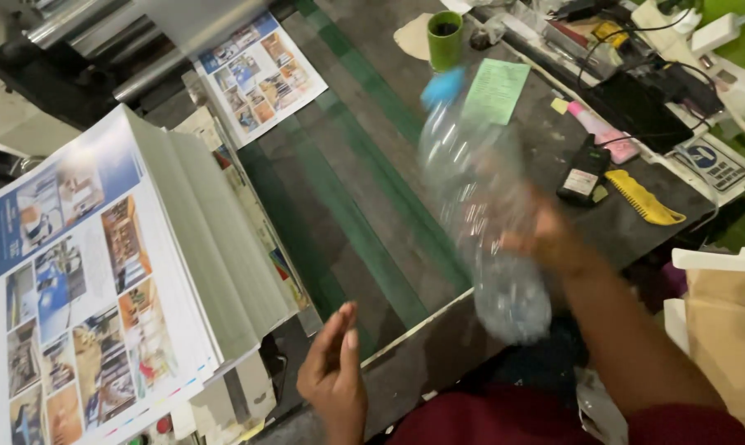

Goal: Manually organizing and stacking printed brochure sheets from a production line.

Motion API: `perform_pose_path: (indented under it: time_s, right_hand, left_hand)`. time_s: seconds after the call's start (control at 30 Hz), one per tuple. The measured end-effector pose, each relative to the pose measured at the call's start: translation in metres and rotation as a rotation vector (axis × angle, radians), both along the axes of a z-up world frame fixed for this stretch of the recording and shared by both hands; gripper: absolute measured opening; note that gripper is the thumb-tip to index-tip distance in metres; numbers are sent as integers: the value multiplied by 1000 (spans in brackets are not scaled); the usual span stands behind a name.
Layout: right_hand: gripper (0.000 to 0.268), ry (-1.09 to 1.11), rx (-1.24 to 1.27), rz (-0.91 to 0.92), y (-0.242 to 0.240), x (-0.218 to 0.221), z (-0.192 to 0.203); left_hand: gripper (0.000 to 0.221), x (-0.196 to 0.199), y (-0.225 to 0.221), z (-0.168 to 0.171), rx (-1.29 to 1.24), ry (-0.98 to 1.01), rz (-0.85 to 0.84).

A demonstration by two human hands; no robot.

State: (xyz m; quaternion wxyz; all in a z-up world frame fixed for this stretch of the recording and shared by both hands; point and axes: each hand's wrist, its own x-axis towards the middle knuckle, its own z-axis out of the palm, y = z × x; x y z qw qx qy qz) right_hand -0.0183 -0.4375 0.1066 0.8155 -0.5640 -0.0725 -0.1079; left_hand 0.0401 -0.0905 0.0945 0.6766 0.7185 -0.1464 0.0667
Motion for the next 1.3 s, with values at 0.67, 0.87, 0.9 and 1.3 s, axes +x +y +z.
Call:
perform_pose_path:
  time_s: [0.67, 0.87, 0.9, 1.3]
  right_hand:
    - [116, -112, -910, -1283, -295, 176, -155]
    - [122, -177, -668, -1194, -221, 116, -138]
    - [105, -235, -545, -1186, -178, 103, -124]
    - [89, -283, -344, -389, 173, 52, 28]
  left_hand:
    - [42, -5, 135, -185, -293, 366, 33]
    - [49, -10, 69, -83, -394, 483, 55]
    - [53, -7, 61, -73, -477, 447, -43]
    - [92, -30, -41, 13, -116, -108, -645]
